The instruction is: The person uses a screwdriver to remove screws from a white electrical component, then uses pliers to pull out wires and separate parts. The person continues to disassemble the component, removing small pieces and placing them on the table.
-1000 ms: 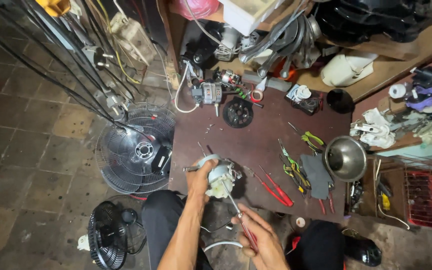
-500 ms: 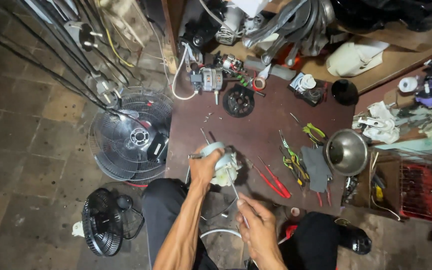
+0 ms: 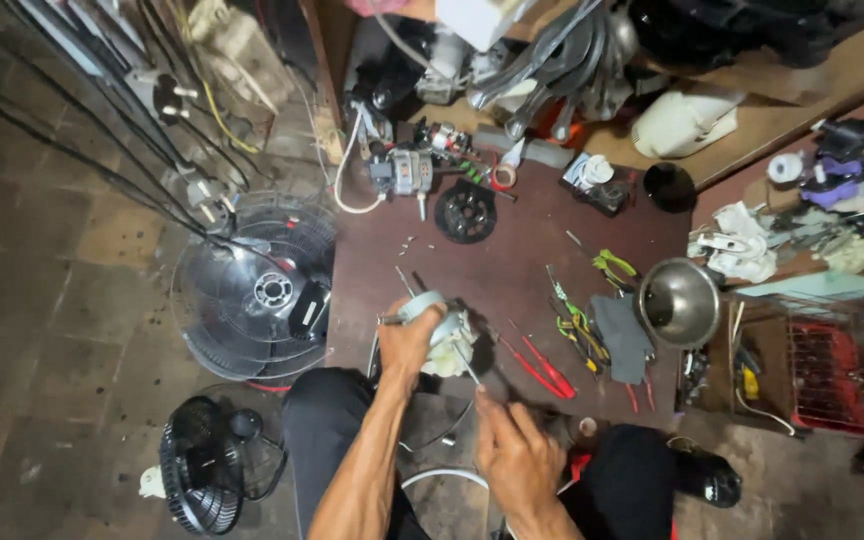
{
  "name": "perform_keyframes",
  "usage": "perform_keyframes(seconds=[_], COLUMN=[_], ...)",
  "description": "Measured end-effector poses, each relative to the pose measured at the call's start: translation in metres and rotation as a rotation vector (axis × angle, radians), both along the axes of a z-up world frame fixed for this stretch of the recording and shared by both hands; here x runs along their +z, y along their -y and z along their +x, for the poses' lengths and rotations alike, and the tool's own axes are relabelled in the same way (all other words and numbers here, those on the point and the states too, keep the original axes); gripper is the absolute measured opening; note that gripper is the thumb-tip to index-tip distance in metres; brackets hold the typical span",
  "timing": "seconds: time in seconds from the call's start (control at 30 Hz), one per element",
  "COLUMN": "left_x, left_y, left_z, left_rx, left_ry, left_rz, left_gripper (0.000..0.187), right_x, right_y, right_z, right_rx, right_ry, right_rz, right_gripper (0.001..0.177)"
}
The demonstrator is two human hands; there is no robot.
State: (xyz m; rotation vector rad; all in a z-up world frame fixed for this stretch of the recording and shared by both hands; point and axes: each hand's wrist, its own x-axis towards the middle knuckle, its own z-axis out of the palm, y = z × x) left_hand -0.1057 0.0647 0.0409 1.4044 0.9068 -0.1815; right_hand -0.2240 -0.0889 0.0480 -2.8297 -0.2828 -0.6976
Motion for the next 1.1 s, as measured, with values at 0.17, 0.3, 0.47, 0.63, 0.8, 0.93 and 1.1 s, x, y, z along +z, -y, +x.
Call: perform_keyframes(seconds=[0.17, 0.3, 0.47, 0.63, 0.8, 0.93, 1.1], left_x=[0.018, 0.029, 0.020, 0.019, 0.019, 0.006, 0.014], left_y=[0.009, 0.012, 0.017, 0.020, 0.022, 0.025, 0.024], left_z=[0.009, 0.006, 0.007, 0.005, -0.001, 0.000, -0.002], left_rx=[0.075, 0.105, 0.113, 0.152, 0.179, 0.206, 0.150], left_ry=[-0.023, -0.115, -0.118, -0.086, 0.044, 0.080, 0.033], left_rz=[-0.086, -0.113, -0.078, -0.080, -0.131, -0.124, -0.122], left_gripper=[0.053, 0.080, 0.084, 0.078, 0.045, 0.043, 0.053], right_x=[-0.008, -0.010, -0.016, -0.008, -0.020, -0.032, -0.025], right_y=[0.013, 0.021, 0.019, 0.013, 0.015, 0.019, 0.017], right_z=[0.013, 0.018, 0.023, 0.039, 0.050, 0.055, 0.059], right_rx=[-0.064, -0.028, -0.052, -0.164, -0.162, -0.121, -0.231], right_ry=[-0.214, -0.494, -0.236, -0.625, -0.659, -0.411, -0.657], right_rz=[0.056, 0.127, 0.081, 0.229, 0.243, 0.194, 0.341], right_gripper=[0.038, 0.029, 0.017, 0.027, 0.025, 0.010, 0.022])
